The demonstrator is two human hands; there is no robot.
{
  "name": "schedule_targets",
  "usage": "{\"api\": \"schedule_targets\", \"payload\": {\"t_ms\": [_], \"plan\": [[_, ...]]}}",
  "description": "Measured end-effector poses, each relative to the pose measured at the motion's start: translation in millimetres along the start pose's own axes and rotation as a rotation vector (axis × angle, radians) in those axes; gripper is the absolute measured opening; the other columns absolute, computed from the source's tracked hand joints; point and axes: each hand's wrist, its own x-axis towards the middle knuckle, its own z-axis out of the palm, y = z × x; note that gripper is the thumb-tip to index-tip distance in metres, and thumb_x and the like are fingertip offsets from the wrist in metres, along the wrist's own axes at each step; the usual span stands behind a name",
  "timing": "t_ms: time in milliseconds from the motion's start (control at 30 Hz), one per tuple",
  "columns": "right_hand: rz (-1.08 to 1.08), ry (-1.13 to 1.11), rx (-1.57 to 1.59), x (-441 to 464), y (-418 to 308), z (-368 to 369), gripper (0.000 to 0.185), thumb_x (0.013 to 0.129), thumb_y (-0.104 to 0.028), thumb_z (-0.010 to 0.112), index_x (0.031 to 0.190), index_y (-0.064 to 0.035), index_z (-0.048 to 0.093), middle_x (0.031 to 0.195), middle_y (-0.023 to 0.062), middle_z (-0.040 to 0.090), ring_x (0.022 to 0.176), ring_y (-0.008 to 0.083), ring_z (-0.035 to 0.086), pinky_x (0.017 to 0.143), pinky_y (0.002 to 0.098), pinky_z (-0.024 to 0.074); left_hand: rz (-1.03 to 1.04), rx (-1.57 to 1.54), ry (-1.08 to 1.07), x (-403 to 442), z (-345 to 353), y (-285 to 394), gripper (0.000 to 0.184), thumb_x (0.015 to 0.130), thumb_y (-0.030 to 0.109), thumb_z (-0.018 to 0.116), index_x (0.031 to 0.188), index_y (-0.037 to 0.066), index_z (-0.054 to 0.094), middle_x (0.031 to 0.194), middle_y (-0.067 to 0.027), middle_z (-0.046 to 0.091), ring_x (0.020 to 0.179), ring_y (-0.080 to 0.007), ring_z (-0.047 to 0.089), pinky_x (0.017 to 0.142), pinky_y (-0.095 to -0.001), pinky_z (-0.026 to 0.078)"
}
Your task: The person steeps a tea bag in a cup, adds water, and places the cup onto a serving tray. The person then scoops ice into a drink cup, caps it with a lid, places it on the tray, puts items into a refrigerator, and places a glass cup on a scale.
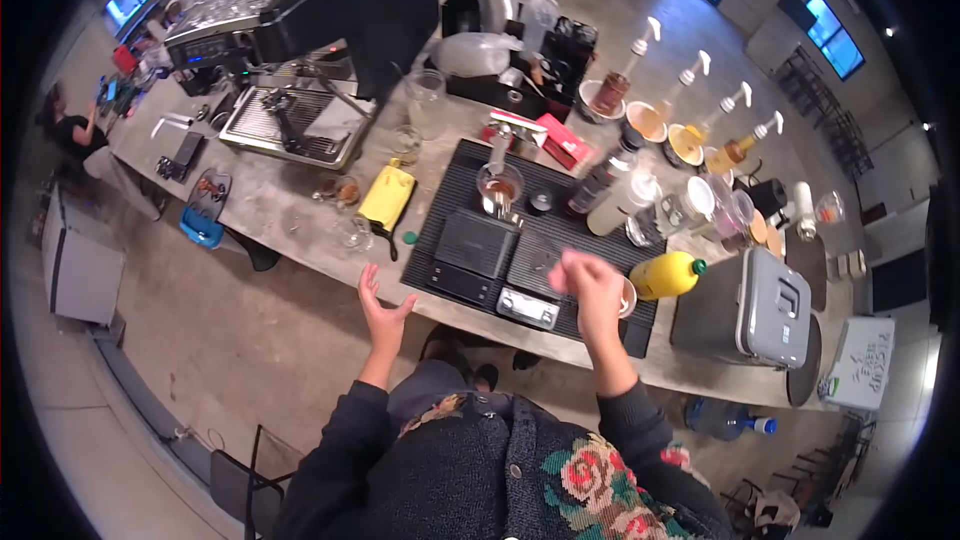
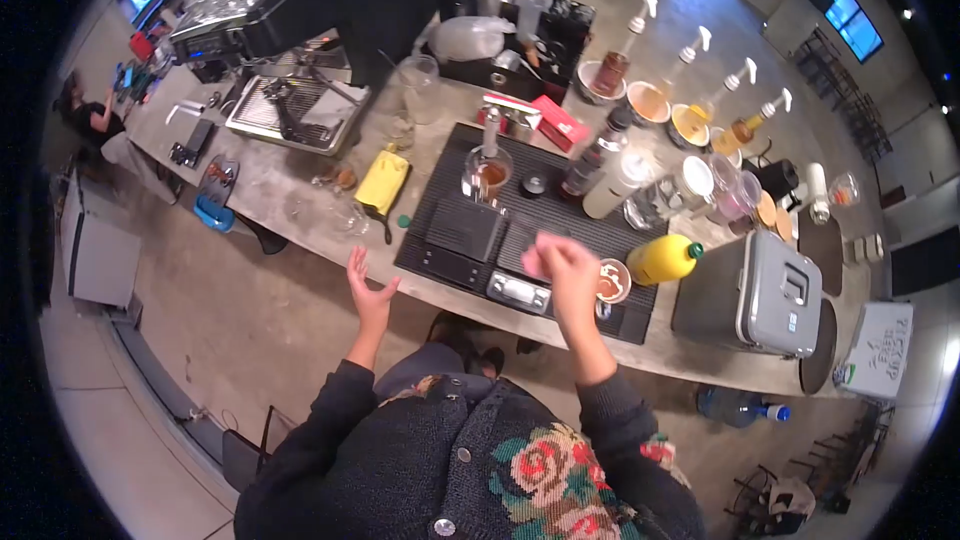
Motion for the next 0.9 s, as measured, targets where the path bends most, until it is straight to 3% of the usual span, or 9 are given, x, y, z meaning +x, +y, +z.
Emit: {"api": "schedule_targets", "payload": {"t_ms": [167,200,367,500,700,767,833,900], "plan": [[-0.477,-0.003,-0.460,103,-38,128,0.018,0.080,-0.009,0.056,0.083,0.0073,0.063,0.064,0.0112,0.063,0.053,0.0127,0.059,0.052,0.0198,0.0472,-0.047,-0.071,0.057,23,-39,-14,0.076,0.065,0.014,0.072,0.129,0.002,0.033,0.123,-0.0141,0.043,0.112,-0.0240,0.042,0.096,-0.0350,0.031],[-0.481,-0.025,-0.247,125,-35,154,0.018,0.079,-0.009,0.057,0.080,0.0078,0.063,0.063,0.0109,0.063,0.053,0.0132,0.060,0.050,0.0214,0.0477,-0.070,-0.092,0.035,29,-44,-18,0.074,0.065,0.013,0.072,0.127,0.002,0.034,0.121,-0.0138,0.044,0.110,-0.0233,0.043,0.095,-0.0345,0.032],[-0.343,0.014,-0.359,253,9,236,0.016,0.076,-0.007,0.059,0.080,0.0075,0.064,0.062,0.0106,0.063,0.051,0.0151,0.060,0.048,0.0227,0.0482,-0.098,-0.150,-0.130,74,-59,-34,0.061,0.067,0.008,0.069,0.121,0.002,0.043,0.111,-0.0108,0.053,0.101,-0.0193,0.050,0.089,-0.0309,0.038],[-0.224,0.028,-0.429,293,38,270,0.015,0.074,-0.005,0.060,0.081,0.0075,0.064,0.062,0.0109,0.062,0.051,0.0158,0.060,0.048,0.0228,0.0483,-0.127,-0.194,-0.346,107,-55,-29,0.049,0.071,0.005,0.066,0.117,0.003,0.048,0.101,-0.0090,0.060,0.092,-0.0169,0.056,0.083,-0.0266,0.043],[-0.136,0.037,-0.418,296,56,255,0.018,0.072,0.000,0.061,0.089,0.0062,0.063,0.068,0.0112,0.063,0.056,0.0161,0.062,0.052,0.0208,0.0494,-0.240,-0.281,-0.710,131,-18,-30,0.040,0.073,0.002,0.064,0.112,0.002,0.053,0.098,-0.0082,0.063,0.089,-0.0158,0.060,0.079,-0.0252,0.046],[-0.360,0.014,-0.485,255,55,230,0.018,0.077,-0.005,0.056,0.093,0.0012,0.063,0.069,0.0074,0.063,0.055,0.0133,0.059,0.051,0.0192,0.0466,-0.253,-0.281,-0.868,132,5,-26,0.038,0.074,0.001,0.064,0.110,0.001,0.055,0.098,-0.0083,0.064,0.089,-0.0158,0.060,0.078,-0.0250,0.047],[-0.521,0.090,-0.496,198,63,195,0.011,0.077,-0.002,0.054,0.084,0.0003,0.062,0.064,0.0041,0.058,0.048,0.0095,0.049,0.046,0.0214,0.0407,-0.240,-0.314,-0.952,130,28,-23,0.037,0.074,0.002,0.064,0.110,0.001,0.055,0.099,-0.0082,0.064,0.089,-0.0158,0.060,0.078,-0.0251,0.047],[-0.688,0.226,-0.557,131,68,149,0.011,0.075,0.000,0.057,0.084,-0.0009,0.062,0.067,0.0041,0.060,0.051,0.0099,0.049,0.048,0.0215,0.0401,-0.222,-0.345,-0.995,130,52,-20,0.037,0.073,0.002,0.064,0.110,0.001,0.055,0.100,-0.0081,0.064,0.089,-0.0158,0.061,0.079,-0.0252,0.047]]}}
